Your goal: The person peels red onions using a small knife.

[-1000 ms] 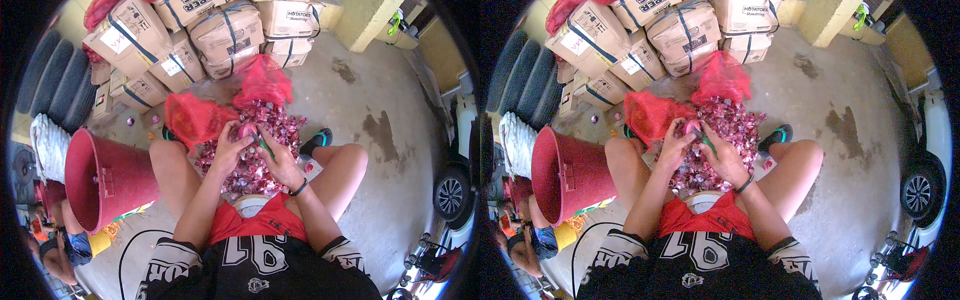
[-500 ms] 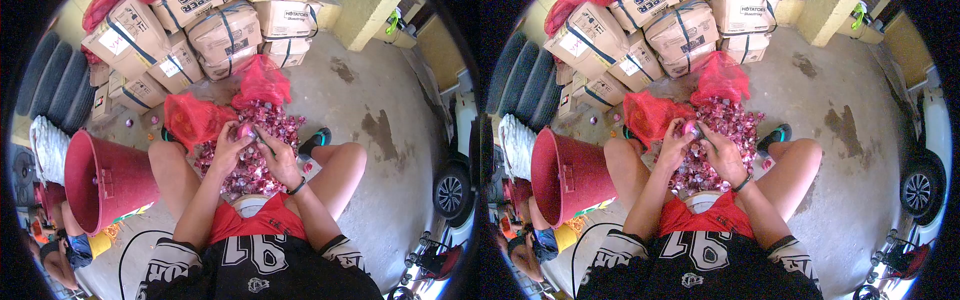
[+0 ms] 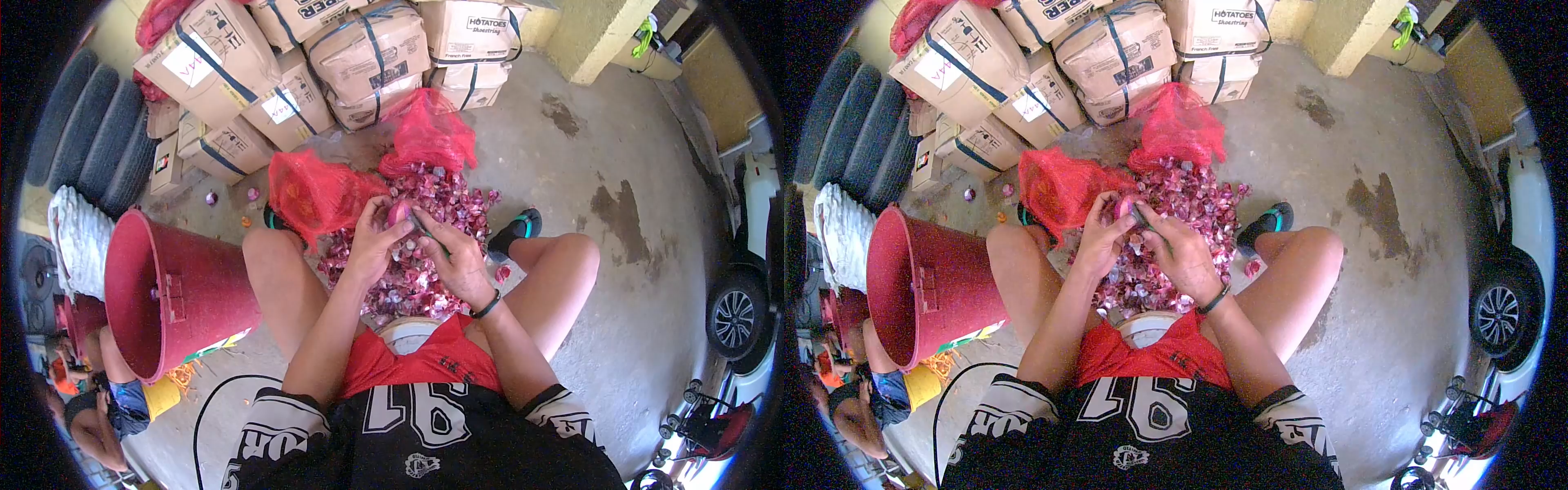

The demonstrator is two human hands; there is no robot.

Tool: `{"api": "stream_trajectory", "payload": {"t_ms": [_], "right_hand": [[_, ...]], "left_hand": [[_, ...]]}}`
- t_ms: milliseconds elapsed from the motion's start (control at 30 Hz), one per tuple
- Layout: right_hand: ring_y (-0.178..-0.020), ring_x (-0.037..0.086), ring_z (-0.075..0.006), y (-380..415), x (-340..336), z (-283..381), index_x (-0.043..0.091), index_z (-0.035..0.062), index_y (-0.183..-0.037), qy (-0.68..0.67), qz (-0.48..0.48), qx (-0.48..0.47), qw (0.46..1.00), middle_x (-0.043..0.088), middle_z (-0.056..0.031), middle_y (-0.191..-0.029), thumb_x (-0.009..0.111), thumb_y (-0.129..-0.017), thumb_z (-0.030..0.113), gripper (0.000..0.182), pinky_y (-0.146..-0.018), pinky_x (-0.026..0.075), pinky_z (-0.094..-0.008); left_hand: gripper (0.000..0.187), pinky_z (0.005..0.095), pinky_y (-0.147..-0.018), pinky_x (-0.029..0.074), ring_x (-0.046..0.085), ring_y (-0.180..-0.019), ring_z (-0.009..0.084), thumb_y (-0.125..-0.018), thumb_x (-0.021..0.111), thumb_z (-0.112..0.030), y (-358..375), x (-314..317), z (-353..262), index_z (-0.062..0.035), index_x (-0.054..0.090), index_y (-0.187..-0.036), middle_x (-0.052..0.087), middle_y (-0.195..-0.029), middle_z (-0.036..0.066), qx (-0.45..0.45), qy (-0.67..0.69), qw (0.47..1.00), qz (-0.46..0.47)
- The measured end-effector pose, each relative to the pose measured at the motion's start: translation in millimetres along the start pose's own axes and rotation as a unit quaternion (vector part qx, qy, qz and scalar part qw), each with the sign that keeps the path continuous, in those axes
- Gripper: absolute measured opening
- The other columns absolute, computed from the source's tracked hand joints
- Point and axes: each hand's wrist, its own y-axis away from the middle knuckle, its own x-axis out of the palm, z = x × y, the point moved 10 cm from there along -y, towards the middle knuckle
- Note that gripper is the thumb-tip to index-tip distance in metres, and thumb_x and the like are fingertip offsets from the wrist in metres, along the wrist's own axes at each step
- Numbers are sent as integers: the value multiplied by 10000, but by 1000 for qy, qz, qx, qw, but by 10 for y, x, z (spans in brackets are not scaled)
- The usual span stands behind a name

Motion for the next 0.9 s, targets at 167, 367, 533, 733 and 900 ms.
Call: {"api": "stream_trajectory", "payload": {"t_ms": [167,367,533,733,900], "right_hand": [[-897,659,-293,9,-39,-59,545,74,-1352,-74,-41,12,996,660,-207,-1058,565,-964,116,390,-811,517,-377],[-1101,606,-196,43,-63,-184,517,42,-1370,-130,-55,74,987,619,-164,-1264,522,-1004,162,385,-954,466,-333],[-1142,556,-173,56,-126,-404,463,21,-1409,-200,-54,142,968,583,-136,-1312,534,-1001,193,448,-1001,421,-317],[-864,591,-169,37,-84,-302,502,16,-1326,-130,-68,129,981,636,-99,-952,617,-947,197,435,-816,484,-327],[-695,463,-143,17,-158,-314,550,13,-1071,-21,-73,112,991,493,-24,-750,632,-946,209,246,-648,428,-327]], "left_hand": [[433,288,-781,550,615,-991,147,-814,721,32,28,60,-32,-102,484,-1151,593,-1083,37,-8,5,1000,-4],[433,300,-813,552,621,-993,162,-821,707,30,41,88,-27,-102,480,-1165,597,-1090,42,-16,35,999,34],[446,324,-820,548,609,-1016,165,-808,704,51,39,62,-96,-101,476,-1160,588,-1110,52,11,27,998,51],[509,330,-794,557,607,-1010,167,-757,733,87,30,91,-130,-86,471,-1157,594,-1088,48,70,-146,985,54],[496,293,-922,489,549,-1062,120,-757,744,75,73,232,-113,-59,467,-1146,522,-1135,33,81,-209,969,105]]}}
